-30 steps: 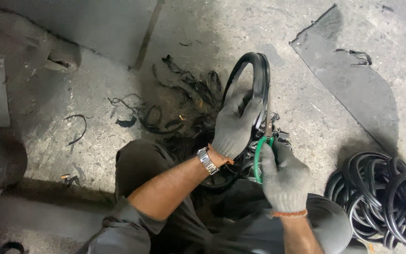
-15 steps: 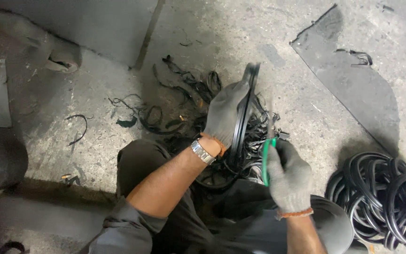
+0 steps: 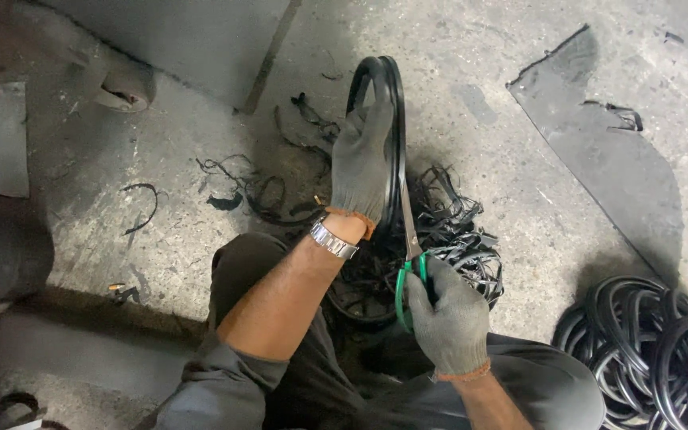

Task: Trimming the excess flash from circular rubber seals using scissors.

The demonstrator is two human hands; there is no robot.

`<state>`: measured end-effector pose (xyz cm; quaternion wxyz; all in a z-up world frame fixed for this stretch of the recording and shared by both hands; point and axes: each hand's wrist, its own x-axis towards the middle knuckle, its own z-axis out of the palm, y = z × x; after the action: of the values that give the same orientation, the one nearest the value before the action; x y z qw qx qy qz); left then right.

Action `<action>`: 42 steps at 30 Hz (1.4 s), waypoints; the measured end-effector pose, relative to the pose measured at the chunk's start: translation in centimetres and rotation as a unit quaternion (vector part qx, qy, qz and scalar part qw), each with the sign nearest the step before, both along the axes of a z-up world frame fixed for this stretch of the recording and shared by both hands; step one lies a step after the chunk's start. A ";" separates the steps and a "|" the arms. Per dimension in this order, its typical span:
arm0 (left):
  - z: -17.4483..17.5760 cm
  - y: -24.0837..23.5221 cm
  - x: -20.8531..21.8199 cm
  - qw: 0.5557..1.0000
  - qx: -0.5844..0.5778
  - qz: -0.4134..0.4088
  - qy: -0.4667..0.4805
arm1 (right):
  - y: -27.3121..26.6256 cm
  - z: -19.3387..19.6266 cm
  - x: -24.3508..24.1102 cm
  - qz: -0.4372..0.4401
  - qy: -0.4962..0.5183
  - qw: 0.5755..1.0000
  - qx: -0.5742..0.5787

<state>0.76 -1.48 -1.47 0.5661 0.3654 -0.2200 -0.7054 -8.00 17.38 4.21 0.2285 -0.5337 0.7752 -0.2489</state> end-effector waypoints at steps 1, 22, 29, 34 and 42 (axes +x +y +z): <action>0.1 -0.1 0.2 1.000 0.001 0.001 0.000 | 0.0 -0.2 0.1 0.001 0.000 1.000 0.001; 2.2 3.9 -1.8 0.973 -0.020 -0.091 -0.212 | -0.7 0.8 -1.0 -0.050 0.066 0.996 0.026; 1.5 5.6 -3.0 0.956 -0.015 -0.174 -0.235 | -0.3 0.3 -3.6 -0.111 0.025 0.993 -0.021; -2.0 4.6 -3.4 0.799 -0.410 0.029 -0.440 | 0.3 0.9 -4.9 -0.142 -0.039 0.989 -0.029; -0.7 3.1 -2.8 0.993 0.051 -0.092 0.054 | 0.4 -0.5 -2.8 -0.123 -0.043 0.990 0.054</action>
<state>-2.03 1.58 -2.21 0.4903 0.3336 -0.1859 -0.7834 -10.80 17.75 3.73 0.2579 -0.4103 0.8366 -0.2553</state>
